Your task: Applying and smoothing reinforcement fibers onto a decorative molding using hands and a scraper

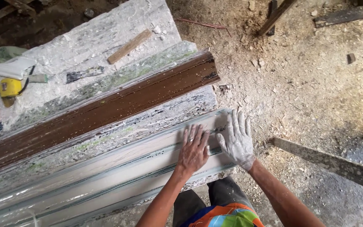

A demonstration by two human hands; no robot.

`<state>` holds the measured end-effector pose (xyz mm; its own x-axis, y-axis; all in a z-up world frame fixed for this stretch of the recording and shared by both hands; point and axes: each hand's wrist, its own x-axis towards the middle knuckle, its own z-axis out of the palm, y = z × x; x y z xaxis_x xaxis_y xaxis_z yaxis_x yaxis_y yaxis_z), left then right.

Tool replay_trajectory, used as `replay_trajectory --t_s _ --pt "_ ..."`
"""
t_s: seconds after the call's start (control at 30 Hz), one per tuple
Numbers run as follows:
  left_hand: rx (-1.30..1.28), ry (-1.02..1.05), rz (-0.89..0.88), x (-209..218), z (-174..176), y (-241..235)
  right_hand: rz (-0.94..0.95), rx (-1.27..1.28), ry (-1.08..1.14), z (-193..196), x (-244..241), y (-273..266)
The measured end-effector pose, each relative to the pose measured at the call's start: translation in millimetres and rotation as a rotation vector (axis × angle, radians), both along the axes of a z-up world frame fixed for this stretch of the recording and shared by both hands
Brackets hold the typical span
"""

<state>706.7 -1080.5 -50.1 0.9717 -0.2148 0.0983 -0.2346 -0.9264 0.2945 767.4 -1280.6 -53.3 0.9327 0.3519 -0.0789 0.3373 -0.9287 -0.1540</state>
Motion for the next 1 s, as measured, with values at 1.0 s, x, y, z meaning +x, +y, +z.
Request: replay_trajectory --t_s 1.0 --pt "0.427 -0.174 0.559 -290 -16 462 0.542 0.105 -0.138 -36 -216 388"
